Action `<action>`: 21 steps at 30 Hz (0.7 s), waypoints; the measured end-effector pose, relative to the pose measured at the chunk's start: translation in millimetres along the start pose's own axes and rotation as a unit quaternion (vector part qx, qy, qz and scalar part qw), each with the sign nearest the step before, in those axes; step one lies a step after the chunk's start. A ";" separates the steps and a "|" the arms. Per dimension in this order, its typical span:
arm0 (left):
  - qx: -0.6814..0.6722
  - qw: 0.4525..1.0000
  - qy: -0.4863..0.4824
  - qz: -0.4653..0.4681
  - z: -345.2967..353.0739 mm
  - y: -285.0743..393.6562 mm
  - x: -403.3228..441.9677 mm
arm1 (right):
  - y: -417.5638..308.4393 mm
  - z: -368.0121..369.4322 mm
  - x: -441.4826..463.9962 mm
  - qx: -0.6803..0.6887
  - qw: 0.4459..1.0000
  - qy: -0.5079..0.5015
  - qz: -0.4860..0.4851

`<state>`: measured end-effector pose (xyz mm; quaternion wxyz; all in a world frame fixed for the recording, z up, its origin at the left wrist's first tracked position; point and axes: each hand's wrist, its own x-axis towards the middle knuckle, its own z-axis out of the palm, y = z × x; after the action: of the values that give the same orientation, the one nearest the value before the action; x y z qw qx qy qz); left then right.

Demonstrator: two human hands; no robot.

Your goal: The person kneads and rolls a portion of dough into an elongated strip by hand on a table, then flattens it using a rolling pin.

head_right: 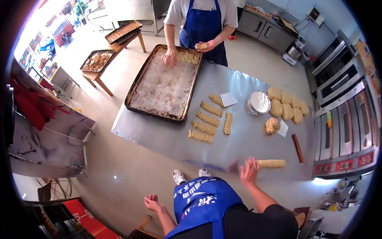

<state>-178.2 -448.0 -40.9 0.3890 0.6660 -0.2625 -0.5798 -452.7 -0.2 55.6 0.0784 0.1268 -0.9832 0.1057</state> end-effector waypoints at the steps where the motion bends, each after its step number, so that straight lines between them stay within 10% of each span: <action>1: -0.002 1.000 -0.002 -0.013 7.1 6.0 6.0 | -16.1 1.5 -2.7 -0.005 1.000 -0.012 -0.007; 21: 0.007 0.997 -0.019 0.076 108.8 82.2 16.7 | -82.4 30.9 65.4 0.146 0.988 0.029 -0.027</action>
<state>-273.0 -530.5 14.5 0.4222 0.6358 -0.3243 -0.5589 -497.2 -100.4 53.1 0.0899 0.1602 -0.9507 0.2500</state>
